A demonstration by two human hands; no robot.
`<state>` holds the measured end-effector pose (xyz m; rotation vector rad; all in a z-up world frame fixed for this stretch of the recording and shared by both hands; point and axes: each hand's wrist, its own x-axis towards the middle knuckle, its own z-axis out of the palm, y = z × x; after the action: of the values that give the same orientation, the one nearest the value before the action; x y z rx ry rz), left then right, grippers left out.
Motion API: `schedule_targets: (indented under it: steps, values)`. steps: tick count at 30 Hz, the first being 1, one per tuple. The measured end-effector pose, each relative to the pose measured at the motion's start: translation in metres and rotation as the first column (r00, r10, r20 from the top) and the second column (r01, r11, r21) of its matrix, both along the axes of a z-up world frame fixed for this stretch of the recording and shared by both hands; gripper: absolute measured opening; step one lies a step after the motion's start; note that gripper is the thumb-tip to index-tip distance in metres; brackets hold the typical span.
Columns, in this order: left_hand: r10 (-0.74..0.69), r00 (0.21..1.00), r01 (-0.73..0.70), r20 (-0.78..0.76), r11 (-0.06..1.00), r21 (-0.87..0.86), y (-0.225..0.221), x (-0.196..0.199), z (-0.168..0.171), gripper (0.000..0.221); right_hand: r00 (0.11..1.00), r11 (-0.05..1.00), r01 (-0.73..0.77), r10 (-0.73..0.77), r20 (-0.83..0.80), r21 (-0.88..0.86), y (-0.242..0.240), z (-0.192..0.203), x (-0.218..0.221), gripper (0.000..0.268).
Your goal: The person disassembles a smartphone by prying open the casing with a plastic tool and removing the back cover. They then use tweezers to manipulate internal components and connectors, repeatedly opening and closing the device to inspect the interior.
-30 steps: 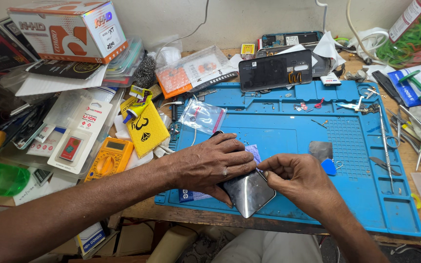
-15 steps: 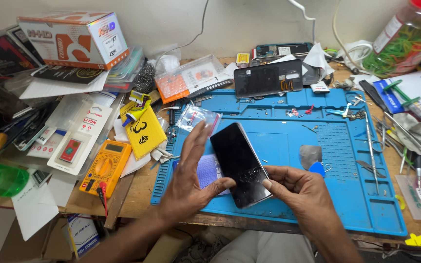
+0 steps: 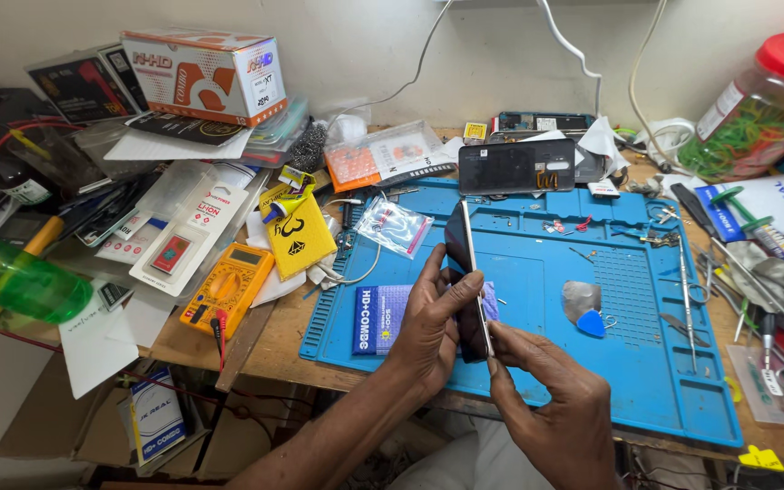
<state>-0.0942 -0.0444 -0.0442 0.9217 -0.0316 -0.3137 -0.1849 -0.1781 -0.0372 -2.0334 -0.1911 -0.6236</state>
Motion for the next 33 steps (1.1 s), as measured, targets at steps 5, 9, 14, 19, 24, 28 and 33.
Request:
schedule_targets:
  steps: [5, 9, 14, 19, 24, 28, 33]
  values:
    - [0.057, 0.998, -0.057, 0.021, 0.998, -0.007, -0.003, -0.002, -0.002, 0.105, 0.994, 0.994, 0.093, -0.089, 0.068, -0.059, 0.005, -0.009, -0.003, 0.053]
    - [0.095, 0.995, -0.094, 0.035, 0.995, -0.018, -0.006, -0.003, -0.006, 0.107, 0.981, 0.981, 0.184, -0.18, 0.074, -0.056, 0.015, -0.017, -0.002, 0.058]
    - [0.102, 0.995, -0.102, 0.024, 0.995, -0.003, -0.005, -0.004, -0.008, 0.115, 0.976, 0.975, 0.218, -0.217, 0.031, -0.039, 0.015, -0.019, 0.001, 0.058]
    - [0.143, 0.99, -0.143, 0.001, 0.99, 0.008, -0.005, -0.005, -0.011, 0.119, 0.968, 0.969, 0.245, -0.247, -0.054, -0.045, 0.011, -0.017, 0.006, 0.054]
    - [0.183, 0.982, -0.183, 0.048, 0.983, 0.003, -0.01, -0.007, -0.014, 0.119, 0.969, 0.97, 0.232, -0.236, -0.069, -0.069, 0.004, -0.016, 0.007, 0.057]
    - [0.197, 0.977, -0.198, 0.082, 0.98, 0.006, -0.013, -0.007, -0.016, 0.119, 0.975, 0.977, 0.182, -0.193, -0.106, -0.109, -0.005, -0.015, 0.011, 0.052]
    - [0.21, 0.969, -0.21, 0.126, 0.978, -0.015, -0.017, -0.008, -0.017, 0.118, 0.98, 0.983, 0.145, -0.159, -0.124, -0.114, -0.014, -0.008, 0.014, 0.044]
